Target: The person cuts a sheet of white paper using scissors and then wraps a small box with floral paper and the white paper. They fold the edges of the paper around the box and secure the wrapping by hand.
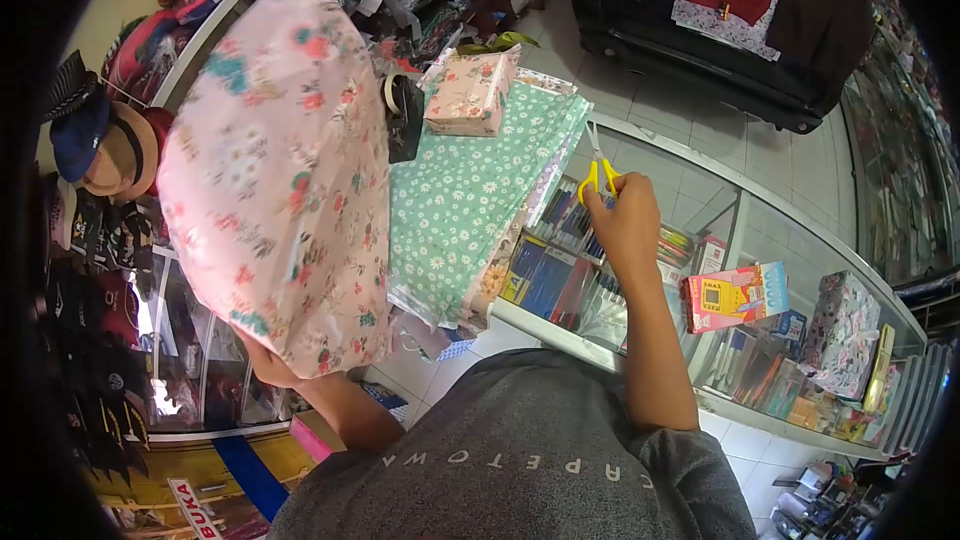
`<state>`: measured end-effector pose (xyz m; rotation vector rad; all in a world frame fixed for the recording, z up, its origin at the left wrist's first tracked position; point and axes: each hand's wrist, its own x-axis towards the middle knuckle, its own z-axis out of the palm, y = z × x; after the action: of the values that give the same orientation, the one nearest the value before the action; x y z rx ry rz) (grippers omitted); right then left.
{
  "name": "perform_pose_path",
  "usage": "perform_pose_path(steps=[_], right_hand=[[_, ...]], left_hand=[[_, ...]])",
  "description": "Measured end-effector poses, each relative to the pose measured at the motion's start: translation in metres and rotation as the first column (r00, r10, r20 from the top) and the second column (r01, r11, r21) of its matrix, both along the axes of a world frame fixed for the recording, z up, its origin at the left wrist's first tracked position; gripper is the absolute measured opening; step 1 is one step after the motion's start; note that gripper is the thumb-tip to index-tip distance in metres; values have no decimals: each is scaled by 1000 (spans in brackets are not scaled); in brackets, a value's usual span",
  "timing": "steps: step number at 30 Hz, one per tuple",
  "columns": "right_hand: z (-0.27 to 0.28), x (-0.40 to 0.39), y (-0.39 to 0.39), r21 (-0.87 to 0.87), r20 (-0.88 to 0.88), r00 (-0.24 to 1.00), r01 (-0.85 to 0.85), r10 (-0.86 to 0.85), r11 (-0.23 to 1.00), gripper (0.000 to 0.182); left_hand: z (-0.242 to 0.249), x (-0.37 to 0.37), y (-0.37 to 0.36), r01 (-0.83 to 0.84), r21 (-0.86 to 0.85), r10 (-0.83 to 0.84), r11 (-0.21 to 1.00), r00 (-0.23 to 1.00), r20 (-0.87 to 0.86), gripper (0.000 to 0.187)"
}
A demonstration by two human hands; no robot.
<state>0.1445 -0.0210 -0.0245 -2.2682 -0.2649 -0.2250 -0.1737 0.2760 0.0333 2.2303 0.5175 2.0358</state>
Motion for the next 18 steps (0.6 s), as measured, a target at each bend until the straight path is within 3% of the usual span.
perform_pose_path(steps=[3,5,7,8,10,14,18], right_hand=[[5,-1,3,121,-40,998,-36,41,992,39],[4,-1,5,189,-94,993,-46,65,981,39],[1,-1,11,492,-204,957,-81,205,867,37],[0,-3,11,492,-203,958,-80,204,867,37],[6,-7,12,722,-339,864,-15,373,691,37],[15,-9,11,648,-411,832,-20,372,761,29],[16,-11,11,633,-418,830,-25,369,773,31]], left_hand=[[0,0,-1,41,-55,-45,998,997,-69,66],[1,5,-1,29,-17,-30,999,997,-66,64],[-6,9,8,-28,45,32,999,995,-99,64],[-12,9,5,-56,76,65,996,991,-116,64],[-24,-7,5,-109,140,129,984,981,-145,64],[-43,-42,25,-199,275,255,940,949,-185,64],[-55,-29,50,-280,401,383,872,901,-203,64]])
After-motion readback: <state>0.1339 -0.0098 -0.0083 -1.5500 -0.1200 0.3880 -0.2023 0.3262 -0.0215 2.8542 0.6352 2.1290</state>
